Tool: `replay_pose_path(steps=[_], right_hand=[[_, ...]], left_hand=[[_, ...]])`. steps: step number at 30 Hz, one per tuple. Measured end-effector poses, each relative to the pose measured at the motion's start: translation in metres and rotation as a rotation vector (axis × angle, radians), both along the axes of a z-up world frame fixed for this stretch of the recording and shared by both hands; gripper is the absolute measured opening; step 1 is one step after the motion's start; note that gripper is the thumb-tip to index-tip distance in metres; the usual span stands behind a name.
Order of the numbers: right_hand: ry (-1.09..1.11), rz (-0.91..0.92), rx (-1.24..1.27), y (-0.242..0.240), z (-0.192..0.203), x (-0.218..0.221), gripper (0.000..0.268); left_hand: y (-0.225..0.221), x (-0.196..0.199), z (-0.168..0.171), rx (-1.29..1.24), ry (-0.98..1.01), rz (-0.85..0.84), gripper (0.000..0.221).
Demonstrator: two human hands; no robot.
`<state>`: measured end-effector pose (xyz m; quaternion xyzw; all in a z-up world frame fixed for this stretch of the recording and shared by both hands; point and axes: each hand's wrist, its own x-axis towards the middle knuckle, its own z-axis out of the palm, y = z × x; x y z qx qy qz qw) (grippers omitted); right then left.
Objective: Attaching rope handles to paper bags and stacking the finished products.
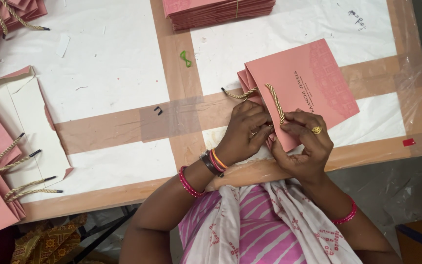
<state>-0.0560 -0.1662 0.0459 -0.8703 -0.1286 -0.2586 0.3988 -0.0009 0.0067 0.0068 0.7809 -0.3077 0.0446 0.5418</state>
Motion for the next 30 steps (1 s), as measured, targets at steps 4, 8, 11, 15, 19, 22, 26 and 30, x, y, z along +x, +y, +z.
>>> replay_pose_path(steps=[4,8,11,15,19,22,26,30], right_hand=[[0.097,0.078,-0.047,-0.018,0.019,0.009,0.042],[0.162,0.178,-0.337,-0.06,0.026,0.024,0.084],[0.2,0.098,-0.56,-0.081,0.0,0.033,0.097],[0.214,0.053,-0.531,-0.087,-0.035,0.043,0.08],[0.131,0.007,-0.524,-0.088,-0.024,0.039,0.064],[0.024,-0.079,-0.34,-0.103,-0.01,0.034,0.04],[-0.254,-0.118,-0.311,-0.125,0.028,0.023,0.009],[0.06,-0.187,0.131,-0.166,0.026,0.004,0.01]], left_hand=[[0.01,0.01,-0.003,0.025,0.008,0.019,0.021],[0.032,0.027,0.007,0.081,0.0,0.241,0.028],[0.042,0.033,0.013,0.07,-0.008,0.391,0.041],[0.046,0.037,0.004,0.127,0.083,0.42,0.06],[0.049,0.037,0.016,0.151,0.101,0.284,0.066],[0.053,0.037,0.035,0.086,-0.01,0.172,0.064],[0.057,0.029,0.04,-0.206,0.065,0.008,0.062],[0.057,0.022,0.04,-0.504,0.159,-0.115,0.068]])
